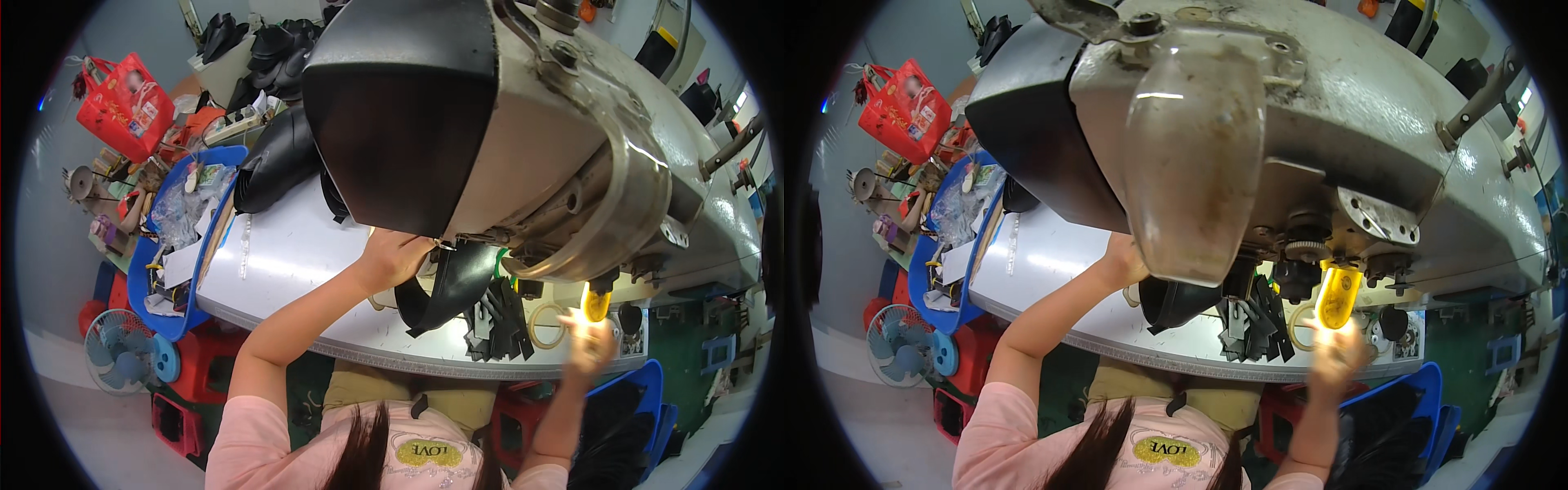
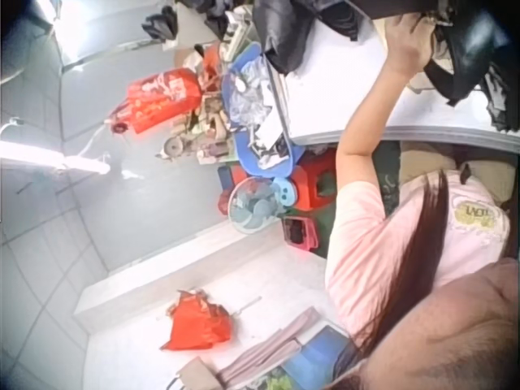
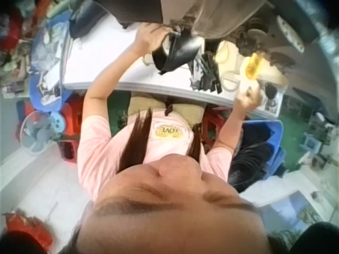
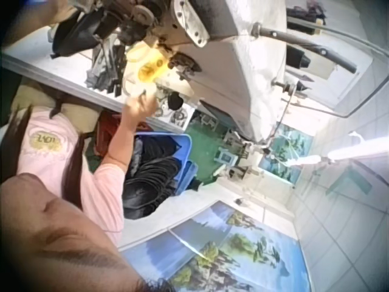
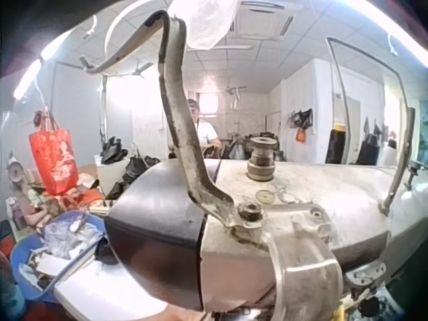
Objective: The person uses a sewing machine to stitch black leather-like shoe parts. They repeatedly pick up a shoe upper, align a strip of material, sew it under the machine's needle, and trim the excess thread with scissors. The process is repeated for multiple shoe parts throughout the clip.
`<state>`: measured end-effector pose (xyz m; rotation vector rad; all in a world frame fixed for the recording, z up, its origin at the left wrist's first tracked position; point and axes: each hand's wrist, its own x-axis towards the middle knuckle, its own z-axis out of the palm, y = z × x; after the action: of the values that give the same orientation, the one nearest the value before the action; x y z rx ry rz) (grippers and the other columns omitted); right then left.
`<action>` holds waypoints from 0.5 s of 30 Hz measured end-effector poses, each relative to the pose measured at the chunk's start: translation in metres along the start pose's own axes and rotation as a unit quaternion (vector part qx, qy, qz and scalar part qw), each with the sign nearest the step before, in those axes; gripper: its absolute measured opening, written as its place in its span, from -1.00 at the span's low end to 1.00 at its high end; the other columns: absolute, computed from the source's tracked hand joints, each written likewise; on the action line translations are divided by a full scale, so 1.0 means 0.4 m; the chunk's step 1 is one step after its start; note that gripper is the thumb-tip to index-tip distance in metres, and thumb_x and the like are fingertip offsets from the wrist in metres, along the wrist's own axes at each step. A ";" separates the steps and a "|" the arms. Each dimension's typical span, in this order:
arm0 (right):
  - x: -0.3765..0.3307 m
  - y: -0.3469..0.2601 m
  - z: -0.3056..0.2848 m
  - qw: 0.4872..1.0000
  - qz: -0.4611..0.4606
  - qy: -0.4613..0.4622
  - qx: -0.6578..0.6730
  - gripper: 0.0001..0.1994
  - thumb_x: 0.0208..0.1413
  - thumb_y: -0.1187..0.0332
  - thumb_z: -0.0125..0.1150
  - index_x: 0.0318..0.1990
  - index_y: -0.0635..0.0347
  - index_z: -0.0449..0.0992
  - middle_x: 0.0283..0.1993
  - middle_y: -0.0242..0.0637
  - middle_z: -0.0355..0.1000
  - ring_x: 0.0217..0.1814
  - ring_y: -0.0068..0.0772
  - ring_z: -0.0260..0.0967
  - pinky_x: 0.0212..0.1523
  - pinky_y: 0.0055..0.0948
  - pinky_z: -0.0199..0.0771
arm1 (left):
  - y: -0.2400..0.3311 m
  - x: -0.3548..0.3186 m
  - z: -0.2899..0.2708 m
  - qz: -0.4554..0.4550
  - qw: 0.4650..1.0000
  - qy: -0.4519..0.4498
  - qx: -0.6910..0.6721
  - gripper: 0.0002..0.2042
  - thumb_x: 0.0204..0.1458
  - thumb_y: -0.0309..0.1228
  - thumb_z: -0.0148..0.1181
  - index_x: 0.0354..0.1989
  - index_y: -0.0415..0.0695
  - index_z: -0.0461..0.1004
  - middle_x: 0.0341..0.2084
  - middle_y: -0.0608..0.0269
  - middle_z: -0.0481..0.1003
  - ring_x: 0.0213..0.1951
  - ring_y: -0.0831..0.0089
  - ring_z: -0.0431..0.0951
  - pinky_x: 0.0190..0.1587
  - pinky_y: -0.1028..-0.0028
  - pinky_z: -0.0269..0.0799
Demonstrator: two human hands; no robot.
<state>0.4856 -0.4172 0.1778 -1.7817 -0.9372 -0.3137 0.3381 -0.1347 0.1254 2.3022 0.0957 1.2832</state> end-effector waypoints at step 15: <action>0.434 0.693 -0.824 0.946 0.034 0.207 -0.248 -0.59 0.14 0.12 0.00 -0.03 0.28 0.39 -0.10 -0.21 0.43 -0.20 -0.39 0.40 -0.20 -0.49 0.38 | 0.052 0.039 -0.010 0.117 0.988 0.039 0.092 -0.81 -0.43 -0.67 0.18 -0.53 -0.20 0.43 -0.45 0.17 0.47 -0.34 0.18 0.47 -0.30 0.30 0.35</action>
<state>0.8708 -0.6705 0.2321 -2.0789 -0.5181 -0.9052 0.3400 -0.1467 0.1487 2.4765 -0.0322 1.5398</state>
